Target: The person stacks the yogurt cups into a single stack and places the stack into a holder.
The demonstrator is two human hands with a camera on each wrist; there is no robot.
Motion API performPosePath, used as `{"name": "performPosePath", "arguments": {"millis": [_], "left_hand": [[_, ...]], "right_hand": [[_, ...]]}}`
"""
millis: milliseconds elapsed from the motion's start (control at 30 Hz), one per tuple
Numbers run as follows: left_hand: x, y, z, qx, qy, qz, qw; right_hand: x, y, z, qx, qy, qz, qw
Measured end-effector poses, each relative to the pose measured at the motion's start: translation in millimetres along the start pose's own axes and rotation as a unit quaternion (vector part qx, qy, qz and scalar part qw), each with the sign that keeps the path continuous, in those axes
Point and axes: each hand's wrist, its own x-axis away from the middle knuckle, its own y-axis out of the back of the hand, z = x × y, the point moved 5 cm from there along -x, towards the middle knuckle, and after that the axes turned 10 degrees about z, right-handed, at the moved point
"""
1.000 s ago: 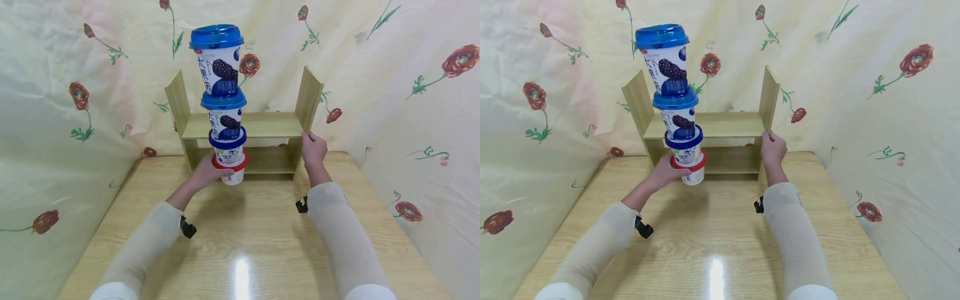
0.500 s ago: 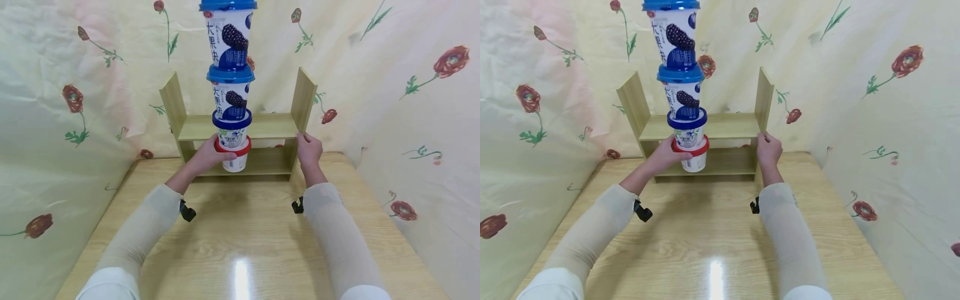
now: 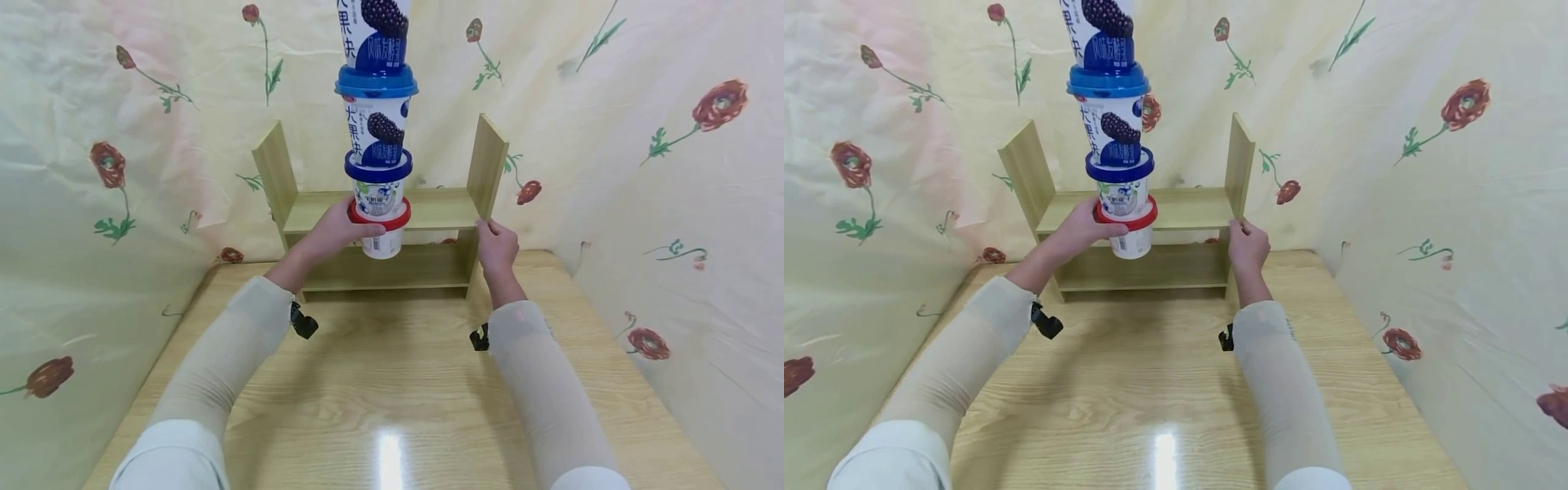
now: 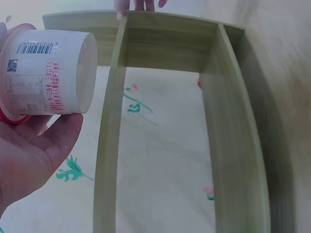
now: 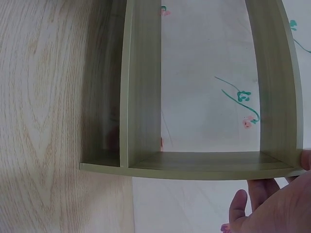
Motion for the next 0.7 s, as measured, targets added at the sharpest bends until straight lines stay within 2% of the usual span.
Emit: {"name": "performPosePath", "arguments": {"millis": [233,433,700], "left_hand": [[-12.1,13.4,-2.9,-0.004,0.01,-0.009,0.9999],[-19.9,25.5,2.1,-0.002,0.017,-0.02,0.9997],[-41.4,21.6,18.8,0.023,0.009,-0.028,0.9993]], "right_hand": [[-0.1,-1.1,-0.7,-0.003,-0.01,0.013,0.9999],[0.0,-8.6,2.0,0.0,-0.003,0.019,0.9998],[3.3,-0.8,-0.6,0.006,-0.016,0.003,0.9998]]}}
